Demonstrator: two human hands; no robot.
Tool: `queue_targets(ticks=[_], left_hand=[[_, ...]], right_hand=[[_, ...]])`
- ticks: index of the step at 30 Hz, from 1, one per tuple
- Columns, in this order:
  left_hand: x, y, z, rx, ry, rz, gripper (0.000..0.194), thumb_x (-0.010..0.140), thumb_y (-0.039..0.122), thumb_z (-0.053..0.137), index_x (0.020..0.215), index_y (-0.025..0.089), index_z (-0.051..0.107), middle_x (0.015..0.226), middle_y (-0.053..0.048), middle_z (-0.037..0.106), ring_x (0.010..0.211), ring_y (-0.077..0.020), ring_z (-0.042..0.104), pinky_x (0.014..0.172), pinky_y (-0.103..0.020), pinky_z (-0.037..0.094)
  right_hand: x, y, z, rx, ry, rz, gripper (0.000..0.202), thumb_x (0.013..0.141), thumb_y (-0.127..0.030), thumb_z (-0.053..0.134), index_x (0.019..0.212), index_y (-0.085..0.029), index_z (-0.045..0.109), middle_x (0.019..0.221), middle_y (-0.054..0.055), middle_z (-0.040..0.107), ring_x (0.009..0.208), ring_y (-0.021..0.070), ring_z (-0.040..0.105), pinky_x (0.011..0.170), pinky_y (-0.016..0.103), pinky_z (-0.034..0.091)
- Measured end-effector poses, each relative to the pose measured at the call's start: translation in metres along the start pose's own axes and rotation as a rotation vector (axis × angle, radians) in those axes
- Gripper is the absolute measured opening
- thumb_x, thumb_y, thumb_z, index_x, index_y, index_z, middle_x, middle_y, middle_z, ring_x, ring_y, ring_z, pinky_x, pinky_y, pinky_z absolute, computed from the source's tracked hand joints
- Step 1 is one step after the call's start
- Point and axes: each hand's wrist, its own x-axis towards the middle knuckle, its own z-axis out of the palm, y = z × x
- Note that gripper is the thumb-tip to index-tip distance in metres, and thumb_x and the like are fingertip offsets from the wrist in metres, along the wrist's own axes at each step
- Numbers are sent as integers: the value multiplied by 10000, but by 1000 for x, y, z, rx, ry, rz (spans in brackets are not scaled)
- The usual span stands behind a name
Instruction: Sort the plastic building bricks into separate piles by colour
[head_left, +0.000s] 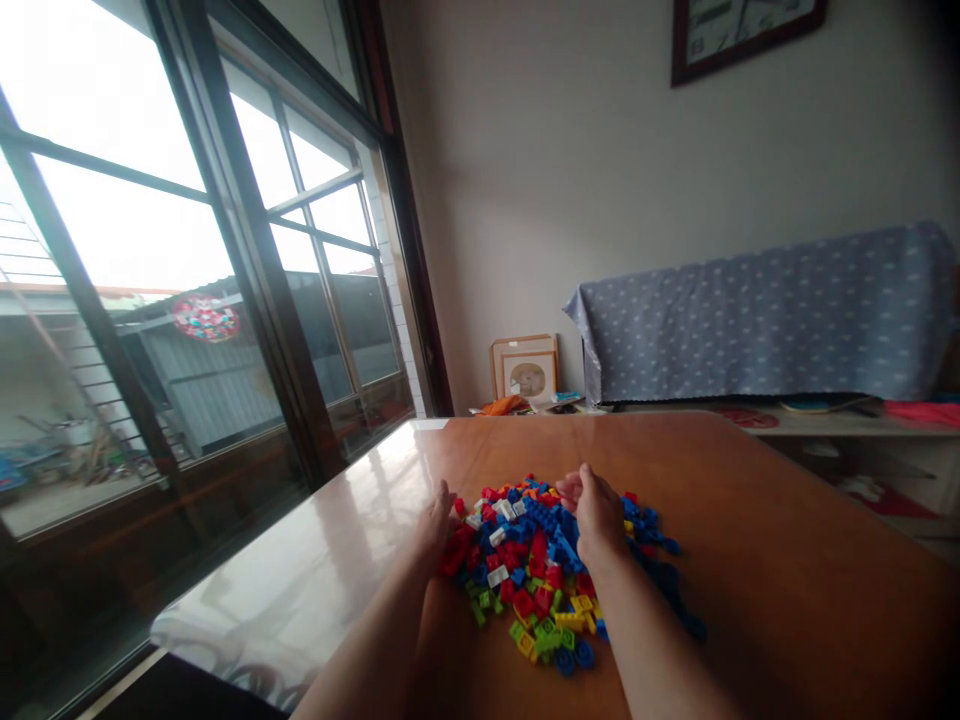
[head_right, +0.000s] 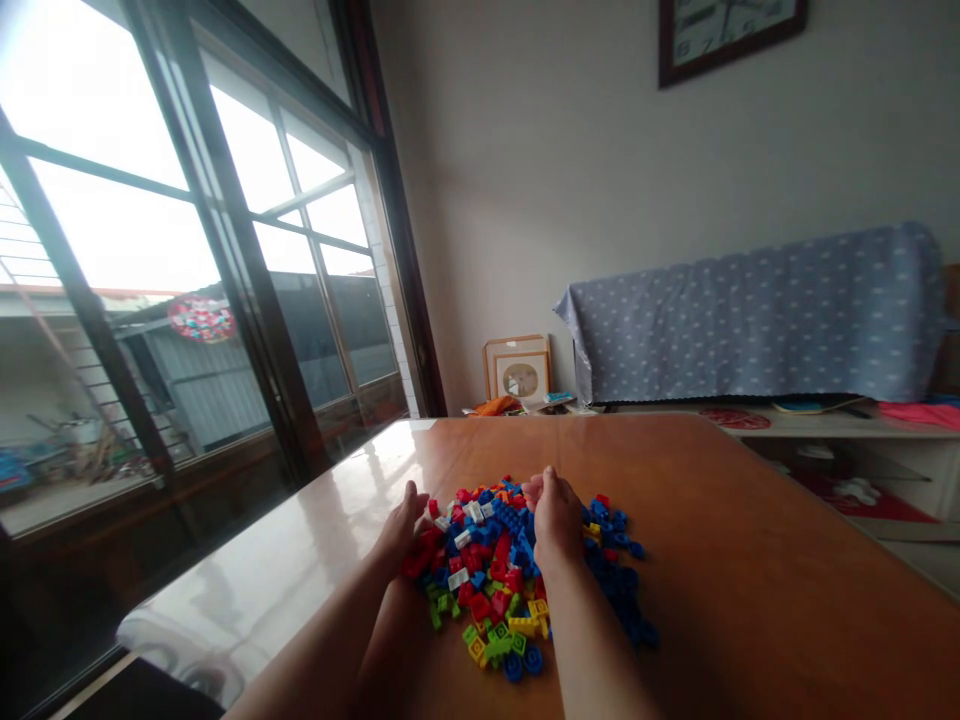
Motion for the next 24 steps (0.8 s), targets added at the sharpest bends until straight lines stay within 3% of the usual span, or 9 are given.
queue_targets(ticks=[5, 8, 13, 16, 18, 21, 24], left_hand=[[15, 2, 21, -8, -93, -13, 748, 851, 784, 407, 1090, 134, 690, 1305, -209, 639, 1222, -308, 605, 1046, -426, 445], [26, 8, 23, 2, -132, -5, 755, 884, 765, 361, 1115, 125, 688, 1295, -208, 647, 1233, -290, 601, 1097, -426, 393], [30, 20, -10, 18, -92, 55, 805, 899, 762, 301, 1165, 99, 670, 1284, -216, 651, 1214, -295, 612, 1101, -435, 385], [20, 12, -35, 122, 41, 69, 789, 895, 757, 329, 1165, 101, 675, 1326, -221, 621, 1276, -330, 558, 1126, -465, 345], [11, 1, -43, 175, 84, 51, 783, 891, 754, 346, 1214, 112, 657, 1398, -215, 566, 1362, -334, 472, 1164, -454, 289], [-2, -12, -35, 180, 21, 12, 773, 881, 750, 385, 1273, 131, 631, 1474, -189, 495, 1425, -330, 385, 1188, -435, 249], [-7, -11, -15, 82, -139, 0, 744, 873, 748, 409, 1292, 174, 632, 1463, -147, 521, 1395, -335, 430, 1141, -428, 335]], right_hand=[[0, -12, -1, 57, 29, -4, 397, 811, -565, 590, 793, -173, 649, 677, 52, 740, 698, 197, 730, 539, 239, 545], [2, -18, -4, 66, 42, -20, 402, 818, -563, 586, 791, -168, 654, 667, 51, 737, 684, 193, 727, 555, 248, 555], [14, -21, -14, 41, 78, -32, 417, 803, -572, 598, 797, -162, 672, 685, 65, 743, 704, 198, 725, 557, 245, 547], [17, -24, -18, 14, 100, -54, 416, 794, -567, 602, 828, -160, 682, 702, 71, 744, 718, 200, 720, 552, 241, 530], [17, -25, -20, -21, 106, -58, 420, 791, -564, 597, 864, -159, 683, 718, 73, 744, 730, 204, 717, 555, 246, 523], [15, -27, -22, -150, 68, -57, 382, 771, -523, 621, 904, -169, 673, 755, 61, 743, 713, 197, 700, 542, 242, 494], [12, -25, -24, -374, -36, -110, 288, 755, -459, 636, 827, -181, 659, 700, 20, 708, 575, 154, 630, 499, 226, 418]])
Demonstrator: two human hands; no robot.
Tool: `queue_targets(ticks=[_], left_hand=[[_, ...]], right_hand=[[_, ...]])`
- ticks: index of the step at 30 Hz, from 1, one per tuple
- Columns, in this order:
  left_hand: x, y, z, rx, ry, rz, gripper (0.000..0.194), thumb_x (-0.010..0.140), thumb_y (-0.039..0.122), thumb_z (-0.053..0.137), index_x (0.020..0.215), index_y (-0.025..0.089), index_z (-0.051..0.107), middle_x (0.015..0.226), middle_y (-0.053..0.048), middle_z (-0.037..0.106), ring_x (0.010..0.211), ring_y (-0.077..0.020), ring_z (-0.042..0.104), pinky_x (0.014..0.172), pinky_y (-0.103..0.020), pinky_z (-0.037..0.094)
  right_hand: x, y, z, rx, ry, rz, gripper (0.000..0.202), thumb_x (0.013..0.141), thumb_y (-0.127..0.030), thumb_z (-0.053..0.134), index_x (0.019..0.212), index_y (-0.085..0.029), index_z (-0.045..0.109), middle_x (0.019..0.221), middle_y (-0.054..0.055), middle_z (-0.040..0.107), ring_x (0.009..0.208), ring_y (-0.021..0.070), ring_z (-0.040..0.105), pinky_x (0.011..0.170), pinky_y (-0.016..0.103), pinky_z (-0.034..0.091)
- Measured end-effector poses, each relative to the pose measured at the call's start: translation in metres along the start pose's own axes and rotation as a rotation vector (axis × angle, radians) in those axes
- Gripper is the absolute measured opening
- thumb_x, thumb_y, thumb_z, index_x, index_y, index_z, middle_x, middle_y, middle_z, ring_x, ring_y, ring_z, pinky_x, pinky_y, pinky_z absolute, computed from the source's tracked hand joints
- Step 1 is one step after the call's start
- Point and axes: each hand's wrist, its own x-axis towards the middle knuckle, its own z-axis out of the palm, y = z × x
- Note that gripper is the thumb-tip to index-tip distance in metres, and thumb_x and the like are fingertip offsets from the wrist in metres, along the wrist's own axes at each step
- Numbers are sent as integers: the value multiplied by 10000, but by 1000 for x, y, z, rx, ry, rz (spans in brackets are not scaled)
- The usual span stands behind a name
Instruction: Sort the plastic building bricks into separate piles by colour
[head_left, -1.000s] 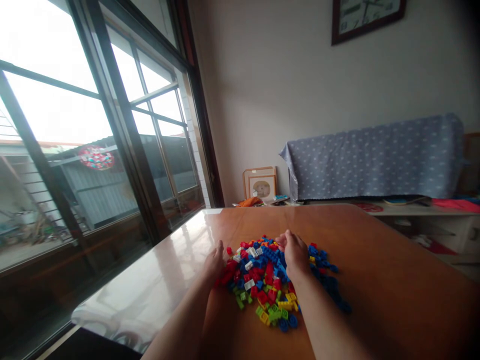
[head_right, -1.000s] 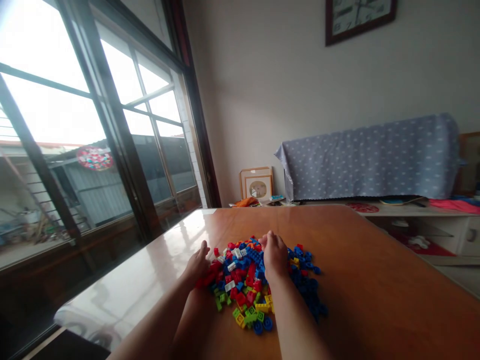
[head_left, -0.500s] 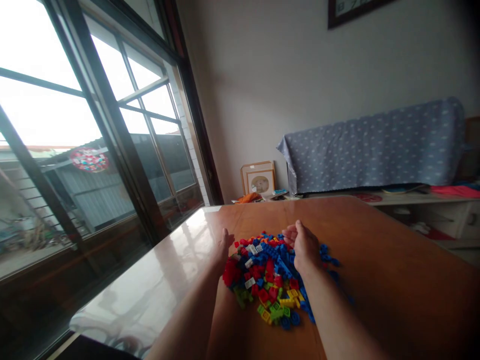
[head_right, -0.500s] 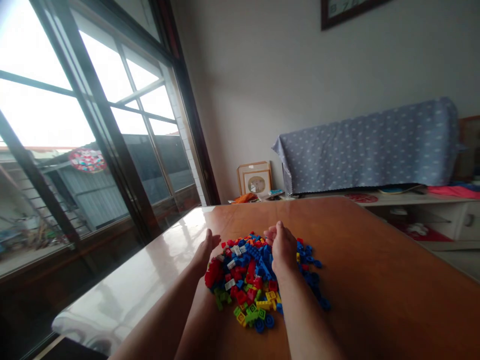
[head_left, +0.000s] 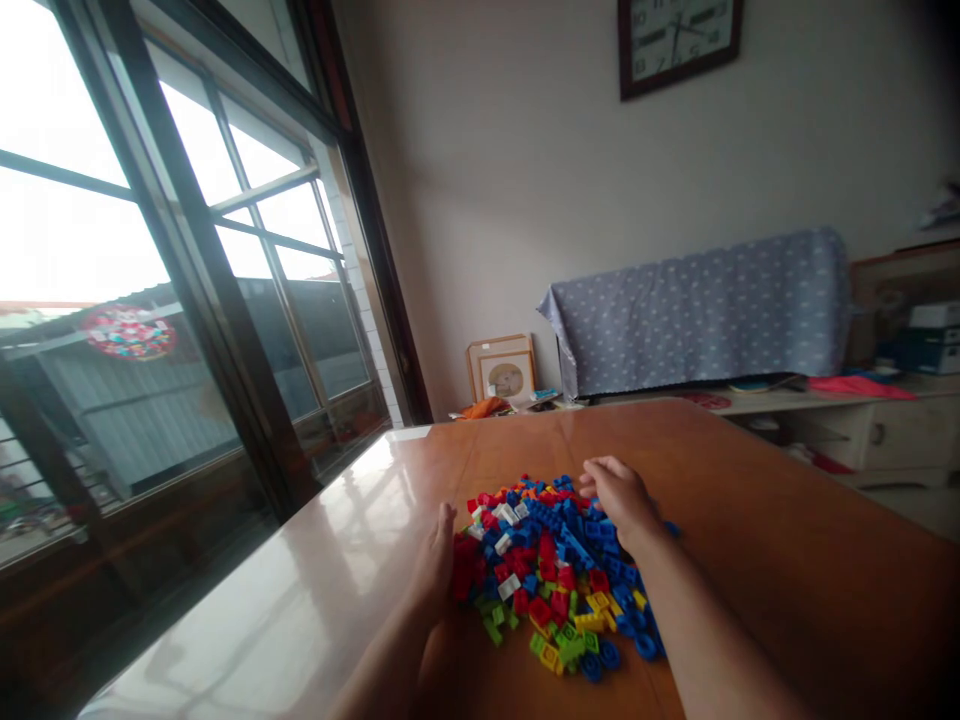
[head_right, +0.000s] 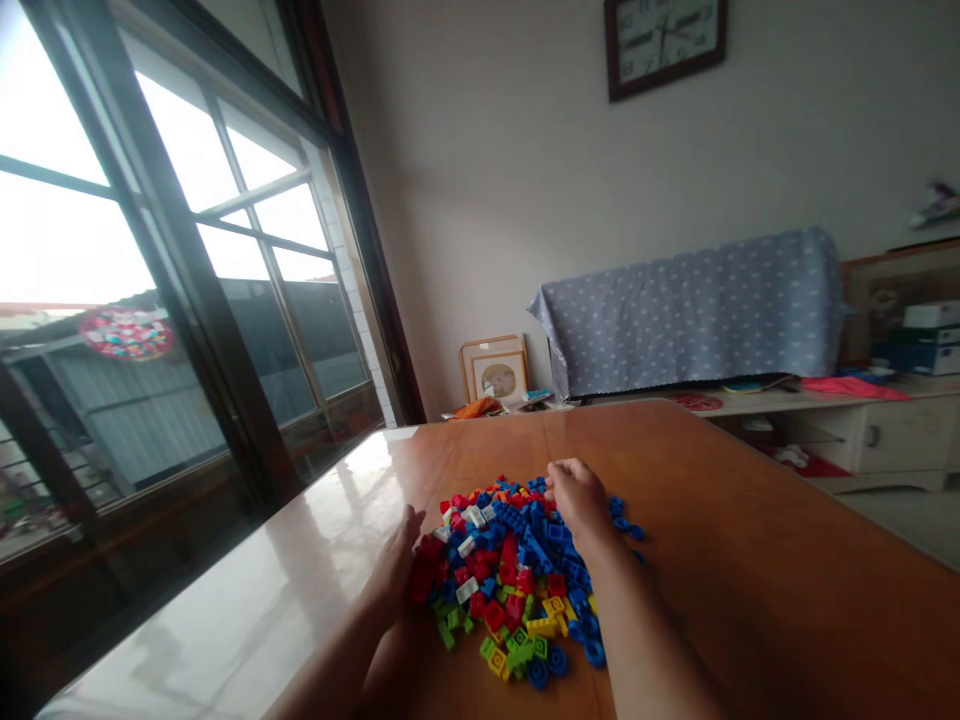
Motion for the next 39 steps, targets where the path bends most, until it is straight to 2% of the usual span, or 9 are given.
queue_targets(ticks=[5, 11, 16, 21, 25, 28, 33, 36, 39], left_hand=[[16, 25, 27, 39, -95, 181, 645, 903, 672, 441, 1233, 164, 664, 1396, -141, 588, 1347, -319, 484, 1123, -407, 357], [30, 42, 55, 401, -244, 546, 462, 929, 426, 492, 1324, 200, 574, 1366, -104, 599, 1286, -259, 519, 1099, -392, 380], [19, 53, 82, 722, -415, 780, 510, 809, 205, 555, 1305, 318, 585, 1305, -41, 633, 1294, -280, 472, 1168, -496, 237], [15, 63, 93, 822, -393, 827, 295, 788, 236, 607, 1057, 317, 699, 1051, -50, 676, 1107, -284, 531, 1112, -493, 276], [21, 64, 89, 666, -246, 773, 197, 844, 289, 595, 1021, 263, 680, 1065, -70, 646, 1067, -267, 532, 1012, -424, 368], [26, 63, 86, 350, -197, 616, 207, 896, 369, 558, 1032, 227, 623, 1055, -68, 642, 1027, -229, 565, 922, -354, 423], [12, 58, 86, -287, -444, 89, 456, 796, 590, 653, 995, 196, 540, 898, -27, 641, 750, -158, 621, 706, -283, 481], [-2, 54, 79, -467, -566, 38, 532, 670, 477, 816, 1015, 192, 528, 903, -25, 652, 752, -147, 618, 694, -259, 474], [-2, 48, 60, -500, -533, 64, 517, 651, 385, 837, 1017, 188, 529, 901, -25, 656, 754, -143, 612, 698, -255, 472]], right_hand=[[-10, 2, -3, -554, -252, -242, 273, 761, -441, 655, 647, -196, 613, 590, -9, 625, 585, 139, 544, 538, 233, 317], [-24, -5, -1, -1019, -425, -269, 239, 663, -414, 759, 745, -220, 645, 754, 16, 679, 722, 176, 577, 599, 255, 293], [-24, -5, 2, -1022, -405, -272, 17, 682, -208, 642, 695, -214, 634, 703, 12, 676, 681, 166, 576, 570, 254, 269], [-18, -5, 2, -736, -343, -322, 140, 771, -208, 522, 662, -201, 609, 612, -2, 623, 622, 149, 554, 545, 233, 310], [-14, -7, 3, -421, -294, -277, 100, 790, -261, 532, 755, -201, 604, 630, -22, 588, 600, 143, 529, 544, 225, 371], [-16, -12, 7, -210, -252, -236, 185, 834, -367, 560, 903, -206, 619, 745, -4, 630, 650, 154, 566, 576, 238, 439], [-30, -14, 25, -75, -201, -285, 326, 845, -508, 609, 988, -216, 594, 830, 28, 663, 706, 181, 613, 628, 274, 498], [-41, -8, 38, -115, -239, -290, 328, 861, -533, 598, 961, -221, 587, 815, 24, 658, 710, 186, 622, 639, 284, 509], [-52, -4, 46, -133, -333, -247, 344, 878, -552, 575, 990, -227, 581, 876, 33, 670, 770, 201, 654, 674, 299, 536]])
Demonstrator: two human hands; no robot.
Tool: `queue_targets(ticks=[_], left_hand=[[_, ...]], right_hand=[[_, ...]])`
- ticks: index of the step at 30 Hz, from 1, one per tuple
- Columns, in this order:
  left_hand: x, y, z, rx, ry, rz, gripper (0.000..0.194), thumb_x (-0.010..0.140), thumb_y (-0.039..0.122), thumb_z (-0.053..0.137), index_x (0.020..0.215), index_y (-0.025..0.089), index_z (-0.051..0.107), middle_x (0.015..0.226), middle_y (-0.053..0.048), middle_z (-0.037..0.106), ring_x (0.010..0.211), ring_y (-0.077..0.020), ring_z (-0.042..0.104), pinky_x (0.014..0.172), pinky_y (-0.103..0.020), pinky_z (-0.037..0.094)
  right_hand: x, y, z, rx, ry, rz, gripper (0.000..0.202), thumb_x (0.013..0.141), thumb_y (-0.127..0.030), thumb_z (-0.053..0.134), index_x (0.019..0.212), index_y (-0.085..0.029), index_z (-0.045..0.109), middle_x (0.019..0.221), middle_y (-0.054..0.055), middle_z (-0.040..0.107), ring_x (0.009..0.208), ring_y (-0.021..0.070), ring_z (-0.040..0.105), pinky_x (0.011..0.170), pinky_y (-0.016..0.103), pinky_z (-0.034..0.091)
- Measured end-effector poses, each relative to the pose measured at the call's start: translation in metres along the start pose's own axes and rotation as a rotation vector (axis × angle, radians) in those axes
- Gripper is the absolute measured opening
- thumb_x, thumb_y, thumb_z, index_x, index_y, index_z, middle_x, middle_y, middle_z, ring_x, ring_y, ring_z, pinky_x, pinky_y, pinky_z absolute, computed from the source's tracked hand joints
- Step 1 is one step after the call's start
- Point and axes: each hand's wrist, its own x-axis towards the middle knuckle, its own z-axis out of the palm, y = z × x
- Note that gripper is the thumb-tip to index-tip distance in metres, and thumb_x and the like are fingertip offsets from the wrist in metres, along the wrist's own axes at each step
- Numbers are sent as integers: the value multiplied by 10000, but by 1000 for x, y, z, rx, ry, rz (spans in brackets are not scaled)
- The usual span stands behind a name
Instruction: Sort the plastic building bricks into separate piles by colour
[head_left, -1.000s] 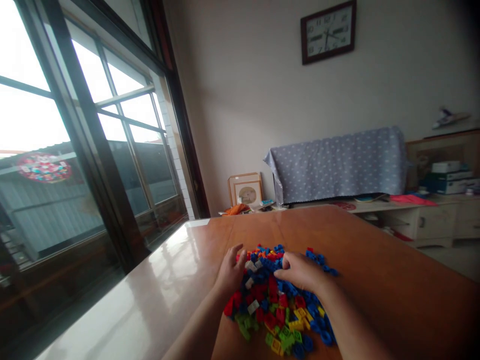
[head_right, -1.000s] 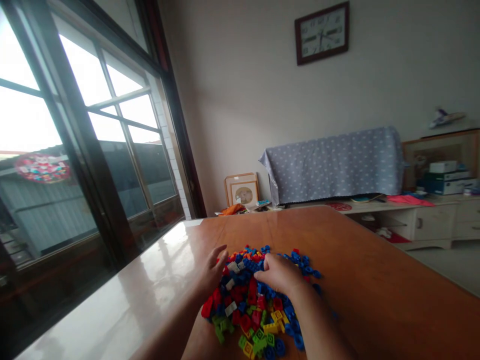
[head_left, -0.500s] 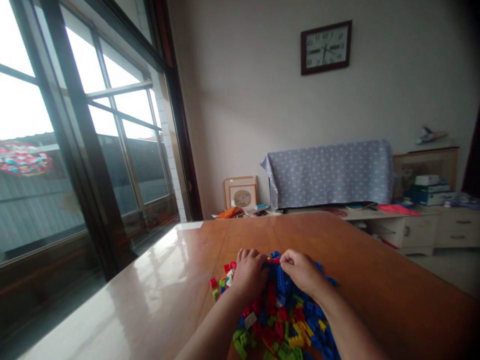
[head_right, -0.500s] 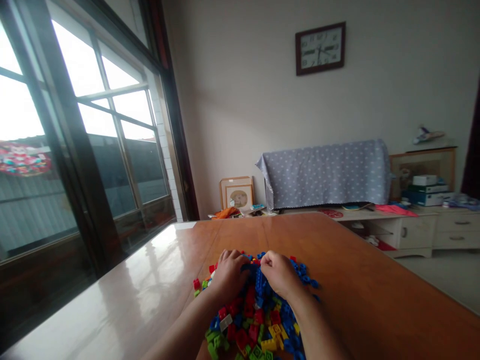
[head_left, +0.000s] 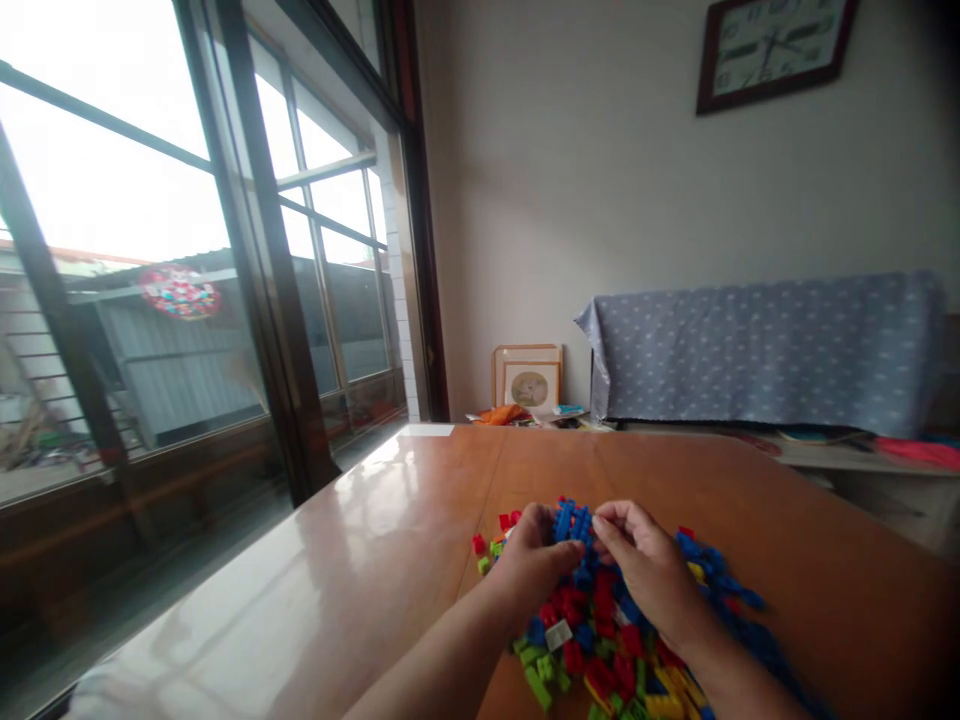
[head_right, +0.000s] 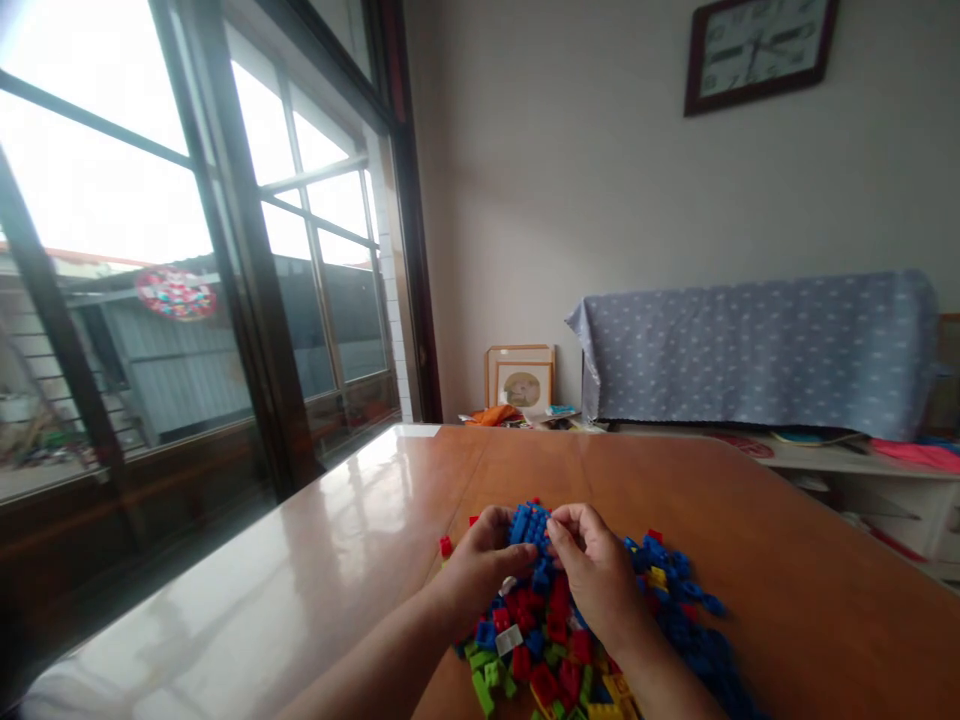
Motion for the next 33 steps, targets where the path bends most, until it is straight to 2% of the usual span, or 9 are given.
queue_targets(ticks=[3, 5, 7, 9, 11, 14, 19, 28, 33], left_hand=[[-1, 10, -42, 161, 152, 89, 410, 745, 349, 753, 1047, 189, 526, 902, -23, 648, 758, -138, 605, 713, -259, 473], [-1, 17, -78, 398, 380, 142, 329, 782, 301, 699, 1043, 187, 534, 911, -30, 645, 778, -141, 609, 723, -255, 467], [-2, 20, -112, 665, 602, 44, 264, 824, 286, 637, 1045, 196, 526, 905, -33, 652, 764, -145, 618, 704, -254, 460], [-6, 18, -137, 739, 669, -40, 224, 827, 243, 607, 1025, 182, 523, 831, -44, 648, 705, -166, 611, 651, -271, 440], [-10, 15, -153, 807, 685, -105, 204, 771, 198, 646, 946, 180, 542, 794, -51, 654, 706, -188, 619, 655, -284, 431], [-15, 11, -161, 918, 689, -156, 222, 717, 212, 695, 902, 192, 574, 828, -62, 680, 800, -226, 635, 719, -306, 428], [-15, 16, -163, 1013, 726, -203, 292, 789, 313, 638, 1048, 185, 590, 1029, -113, 712, 971, -258, 645, 811, -316, 438], [-15, 16, -174, 1079, 765, -200, 236, 834, 265, 585, 1062, 206, 600, 1066, -94, 713, 973, -244, 651, 793, -302, 456], [-12, 14, -180, 1154, 725, -247, 226, 839, 236, 563, 1045, 194, 647, 1092, -121, 708, 1012, -258, 633, 829, -324, 430]], right_hand=[[-4, 2, 4, -44, -43, 4, 367, 881, -561, 566, 1042, -232, 586, 932, 43, 690, 820, 211, 672, 725, 314, 550], [-4, 5, 3, -105, -24, -29, 375, 875, -564, 569, 1047, -232, 599, 939, 47, 703, 836, 216, 674, 751, 318, 549], [-2, 9, 1, -175, 3, -68, 372, 870, -561, 568, 1036, -231, 613, 921, 49, 712, 834, 219, 673, 756, 317, 546], [-1, 11, -1, -249, 18, -98, 361, 876, -550, 557, 1031, -230, 624, 899, 48, 715, 809, 216, 670, 739, 311, 541], [-2, 10, -2, -312, 21, -122, 350, 886, -538, 541, 1027, -231, 631, 885, 46, 717, 780, 211, 665, 716, 305, 535], [-5, 6, -1, -375, 14, -158, 335, 901, -526, 521, 1008, -232, 639, 896, 51, 720, 789, 216, 665, 720, 307, 527], [-4, 5, -1, -436, 12, -201, 330, 921, -517, 493, 981, -231, 645, 906, 61, 722, 821, 230, 662, 749, 320, 518], [-2, 14, -4, -479, 7, -215, 320, 928, -508, 491, 982, -239, 654, 903, 50, 720, 834, 223, 654, 751, 310, 505], [-1, 12, -5, -485, 27, -216, 316, 922, -510, 498, 958, -237, 652, 907, 52, 719, 832, 226, 650, 757, 308, 507]])
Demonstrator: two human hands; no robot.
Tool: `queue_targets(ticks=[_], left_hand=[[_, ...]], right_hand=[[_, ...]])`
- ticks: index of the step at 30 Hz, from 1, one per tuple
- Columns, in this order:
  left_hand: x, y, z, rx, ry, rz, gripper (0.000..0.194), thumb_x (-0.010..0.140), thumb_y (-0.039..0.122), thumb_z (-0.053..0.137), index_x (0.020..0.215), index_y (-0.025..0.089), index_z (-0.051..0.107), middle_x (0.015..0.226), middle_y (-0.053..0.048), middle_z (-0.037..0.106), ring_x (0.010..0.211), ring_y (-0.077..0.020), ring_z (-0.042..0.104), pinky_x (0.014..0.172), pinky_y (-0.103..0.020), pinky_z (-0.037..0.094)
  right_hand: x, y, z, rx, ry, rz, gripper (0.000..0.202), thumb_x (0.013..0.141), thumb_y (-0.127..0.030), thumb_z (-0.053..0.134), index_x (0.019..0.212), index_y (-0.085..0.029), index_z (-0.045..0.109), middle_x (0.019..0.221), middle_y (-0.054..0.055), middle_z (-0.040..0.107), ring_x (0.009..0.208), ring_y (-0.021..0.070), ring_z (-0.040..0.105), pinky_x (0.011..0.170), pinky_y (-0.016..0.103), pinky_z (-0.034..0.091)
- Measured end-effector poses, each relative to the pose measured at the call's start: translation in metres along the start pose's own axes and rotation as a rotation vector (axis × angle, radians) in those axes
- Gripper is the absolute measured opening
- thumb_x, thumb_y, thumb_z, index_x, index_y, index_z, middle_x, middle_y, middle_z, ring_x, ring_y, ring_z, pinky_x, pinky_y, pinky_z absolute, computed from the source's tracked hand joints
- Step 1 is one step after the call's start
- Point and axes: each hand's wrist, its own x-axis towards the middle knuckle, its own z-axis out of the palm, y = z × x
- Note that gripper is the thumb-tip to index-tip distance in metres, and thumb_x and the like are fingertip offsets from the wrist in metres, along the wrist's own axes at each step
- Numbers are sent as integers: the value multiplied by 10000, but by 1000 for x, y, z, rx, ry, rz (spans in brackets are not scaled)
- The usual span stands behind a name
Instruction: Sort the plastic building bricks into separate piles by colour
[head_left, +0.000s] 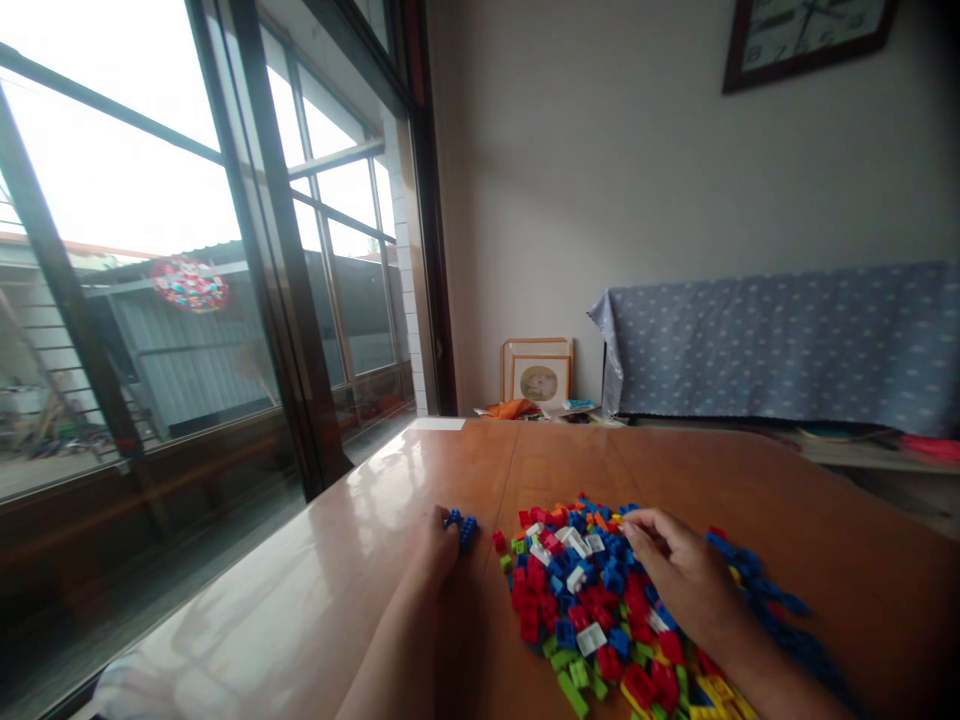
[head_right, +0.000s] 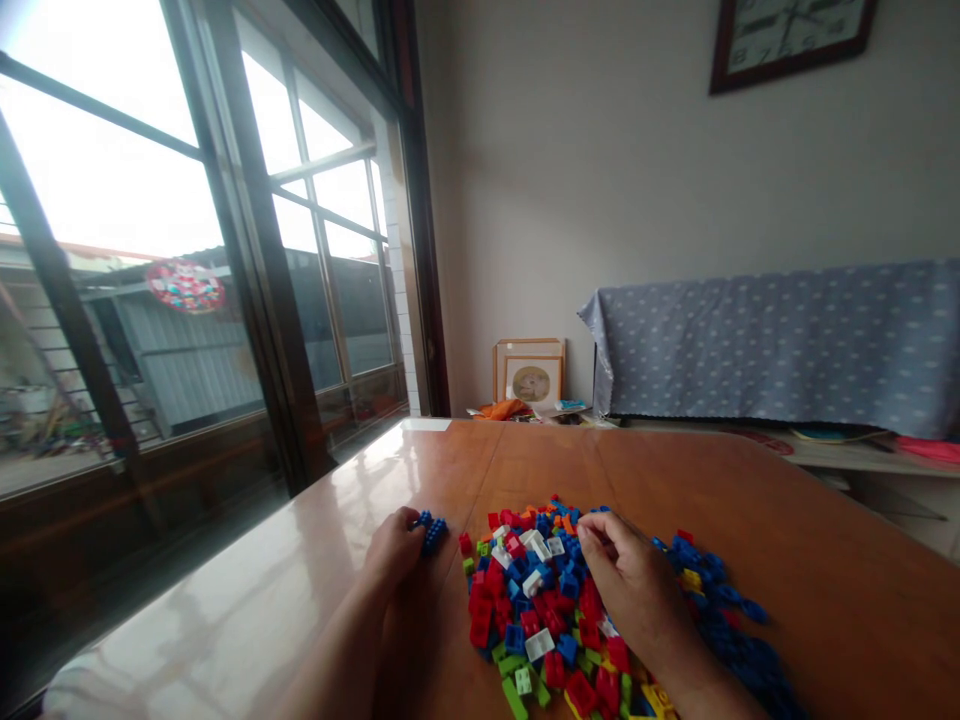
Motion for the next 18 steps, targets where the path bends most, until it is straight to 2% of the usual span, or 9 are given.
queue_targets(ticks=[4, 7, 9, 14, 18], left_hand=[[-2, 3, -1, 32, -29, 8, 294, 863, 309, 528, 1114, 206, 640, 1141, -124, 696, 1040, -271, 625, 829, -339, 426], [-5, 4, -1, 80, -48, 50, 474, 764, 396, 644, 1215, 258, 593, 1226, -97, 663, 1129, -310, 580, 874, -367, 412], [-7, 3, 0, 145, -72, 86, 547, 704, 395, 685, 1231, 290, 579, 1233, -79, 656, 1160, -329, 557, 893, -387, 401], [-5, 0, 3, 222, -60, 82, 510, 685, 310, 658, 1191, 315, 597, 1241, -68, 649, 1167, -324, 552, 893, -400, 397], [-2, -1, 3, 231, -45, 62, 478, 689, 342, 660, 1164, 314, 610, 1260, -64, 643, 1167, -333, 544, 901, -425, 394]], right_hand=[[1, -2, -3, -15, 16, 9, 316, 920, -518, 496, 935, -245, 655, 859, 42, 713, 794, 224, 646, 733, 303, 505], [0, -4, -4, -28, 18, 3, 314, 921, -515, 494, 915, -249, 661, 838, 37, 709, 788, 223, 644, 732, 301, 502], [0, -4, -4, -30, 14, -2, 313, 923, -511, 490, 906, -251, 664, 830, 34, 708, 786, 219, 642, 732, 299, 500], [1, -3, -4, -31, 7, 5, 337, 927, -524, 471, 910, -250, 667, 823, 45, 708, 781, 228, 637, 718, 305, 500], [2, -4, -4, -25, 5, 1, 350, 929, -532, 464, 916, -248, 667, 836, 55, 711, 796, 238, 639, 729, 312, 499]])
